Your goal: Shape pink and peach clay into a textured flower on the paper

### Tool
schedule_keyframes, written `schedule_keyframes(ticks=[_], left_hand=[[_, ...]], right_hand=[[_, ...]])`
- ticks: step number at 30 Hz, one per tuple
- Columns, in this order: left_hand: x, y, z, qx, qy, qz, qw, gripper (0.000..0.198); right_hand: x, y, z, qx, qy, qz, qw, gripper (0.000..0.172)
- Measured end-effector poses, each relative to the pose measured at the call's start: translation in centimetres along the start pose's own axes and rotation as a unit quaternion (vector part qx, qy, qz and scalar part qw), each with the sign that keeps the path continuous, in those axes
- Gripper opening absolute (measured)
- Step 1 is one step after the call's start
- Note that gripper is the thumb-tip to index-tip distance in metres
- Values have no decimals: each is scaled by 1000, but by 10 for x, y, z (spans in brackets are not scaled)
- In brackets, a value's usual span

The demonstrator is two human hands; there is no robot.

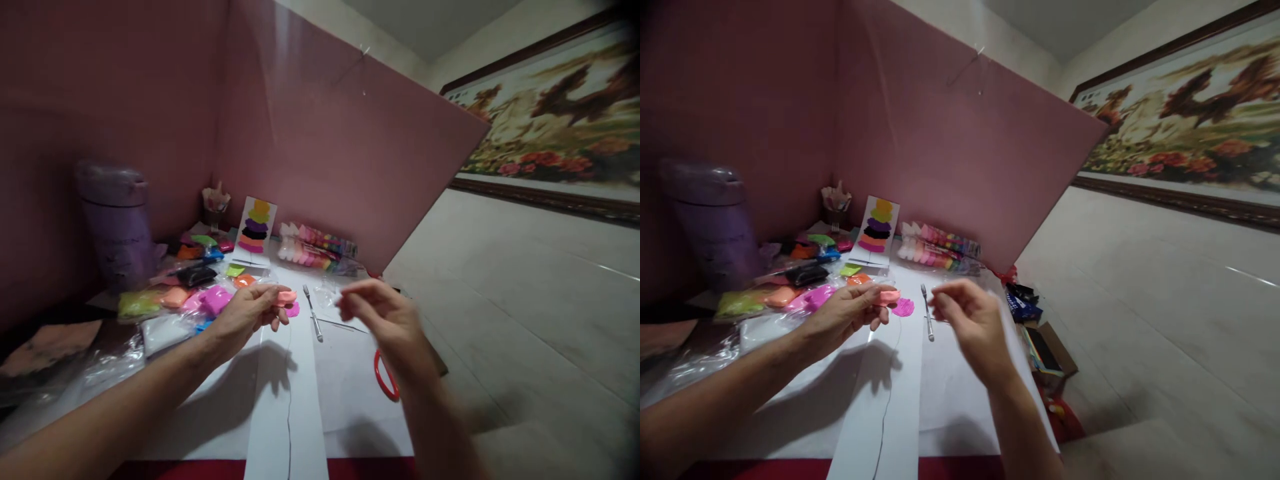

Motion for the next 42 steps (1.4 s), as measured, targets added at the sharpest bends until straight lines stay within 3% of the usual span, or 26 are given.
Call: schedule_keyframes(ticks=[2,5,7,10,13,18,20,24,30,34,38,42], left_hand=[[-1,1,1,-4,-8,9,1000,42],[-2,1,3,-1,-27,21,999,37],[-3,2,3,5,-43,27,999,32],[-4,3,2,9,-41,19,999,23],[-5,1,3,-6,-36,-12,999,3],[-5,-3,6,-23,-53,-56,997,10],[-4,-2,5,-16,-56,-61,996,8],[-5,5,3,-18,-78,-44,996,39],[-6,10,7,23,-66,-20,997,23],[-6,8,12,57,-71,-13,996,17],[-5,6,10,52,-71,22,996,21],[-6,7,7,30,-90,56,994,24]], right_hand=[[9,12,-3,-97,-79,-9,992,11],[17,35,-19,-190,-163,-5,968,20],[16,45,-36,-180,-157,-8,971,19],[3,48,-58,-124,-155,-109,974,17],[-11,52,-68,-136,-212,-97,963,18],[-21,62,-71,-173,-288,-30,941,24],[-20,62,-71,-166,-283,-43,944,24],[-14,56,-72,-146,-250,-99,952,21],[-16,58,-71,-146,-294,-13,945,34],[-18,62,-69,-164,-297,-24,940,17],[-15,62,-66,-127,-254,-51,957,13],[-12,59,-68,-48,-157,-80,983,16]])
Point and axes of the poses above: each hand's wrist, its own x-axis towards the middle knuckle, its own y-axis out of the palm, z = x × y, the point moved 2 cm from there along x, towards the middle knuckle
